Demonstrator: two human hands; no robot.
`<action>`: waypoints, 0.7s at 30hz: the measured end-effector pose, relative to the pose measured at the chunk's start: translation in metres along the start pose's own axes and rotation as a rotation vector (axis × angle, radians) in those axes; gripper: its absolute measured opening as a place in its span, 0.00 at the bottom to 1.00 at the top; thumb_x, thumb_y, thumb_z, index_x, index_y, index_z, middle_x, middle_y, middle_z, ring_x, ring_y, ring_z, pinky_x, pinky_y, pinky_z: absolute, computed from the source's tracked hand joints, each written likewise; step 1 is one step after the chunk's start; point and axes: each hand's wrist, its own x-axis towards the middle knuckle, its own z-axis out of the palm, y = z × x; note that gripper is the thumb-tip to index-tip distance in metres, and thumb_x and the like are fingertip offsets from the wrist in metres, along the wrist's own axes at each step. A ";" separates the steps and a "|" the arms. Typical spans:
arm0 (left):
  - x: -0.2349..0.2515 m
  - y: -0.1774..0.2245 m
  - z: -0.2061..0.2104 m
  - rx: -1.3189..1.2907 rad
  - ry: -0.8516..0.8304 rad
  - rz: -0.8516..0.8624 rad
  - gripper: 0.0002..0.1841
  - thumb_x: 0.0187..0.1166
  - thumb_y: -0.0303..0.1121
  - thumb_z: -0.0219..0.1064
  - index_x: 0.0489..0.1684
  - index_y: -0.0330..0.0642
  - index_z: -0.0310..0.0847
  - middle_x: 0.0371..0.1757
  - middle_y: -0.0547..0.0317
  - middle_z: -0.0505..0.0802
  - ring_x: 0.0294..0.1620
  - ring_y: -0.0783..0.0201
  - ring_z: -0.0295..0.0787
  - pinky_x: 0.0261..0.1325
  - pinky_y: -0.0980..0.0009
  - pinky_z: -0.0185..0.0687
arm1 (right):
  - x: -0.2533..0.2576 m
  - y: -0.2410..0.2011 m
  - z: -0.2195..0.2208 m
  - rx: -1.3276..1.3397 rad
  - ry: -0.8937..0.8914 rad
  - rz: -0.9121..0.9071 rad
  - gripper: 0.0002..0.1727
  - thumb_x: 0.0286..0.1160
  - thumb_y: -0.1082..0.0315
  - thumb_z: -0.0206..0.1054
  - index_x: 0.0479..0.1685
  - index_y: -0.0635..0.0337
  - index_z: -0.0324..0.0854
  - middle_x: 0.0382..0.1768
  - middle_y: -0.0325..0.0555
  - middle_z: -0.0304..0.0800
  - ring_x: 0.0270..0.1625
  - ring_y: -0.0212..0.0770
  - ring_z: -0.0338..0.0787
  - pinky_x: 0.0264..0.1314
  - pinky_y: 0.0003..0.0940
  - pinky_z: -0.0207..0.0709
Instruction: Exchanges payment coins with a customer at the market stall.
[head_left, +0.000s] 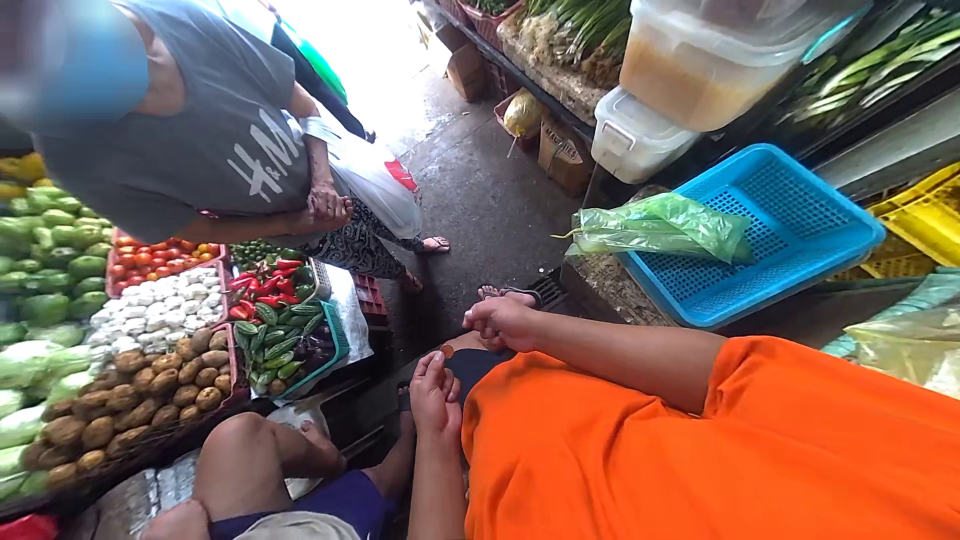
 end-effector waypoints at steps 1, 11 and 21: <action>0.001 0.000 0.001 -0.016 -0.001 -0.011 0.08 0.88 0.27 0.57 0.40 0.42 0.81 0.14 0.68 0.71 0.07 0.76 0.58 0.10 0.82 0.57 | 0.000 0.002 0.000 -0.087 -0.054 -0.026 0.11 0.86 0.59 0.59 0.38 0.52 0.82 0.16 0.27 0.63 0.14 0.25 0.59 0.16 0.21 0.54; 0.001 -0.003 0.017 -0.110 0.069 -0.105 0.13 0.92 0.35 0.53 0.43 0.40 0.82 0.22 0.64 0.80 0.17 0.71 0.75 0.22 0.77 0.77 | 0.001 0.016 0.001 -0.288 -0.154 -0.054 0.06 0.84 0.63 0.65 0.45 0.55 0.79 0.18 0.32 0.66 0.14 0.27 0.61 0.16 0.23 0.56; 0.006 0.001 0.013 -0.270 0.036 -0.178 0.31 0.96 0.49 0.35 0.70 0.28 0.74 0.65 0.35 0.89 0.68 0.44 0.88 0.72 0.51 0.81 | 0.006 0.009 -0.013 -0.137 0.027 -0.122 0.09 0.85 0.62 0.64 0.48 0.57 0.84 0.17 0.30 0.64 0.13 0.26 0.59 0.15 0.21 0.55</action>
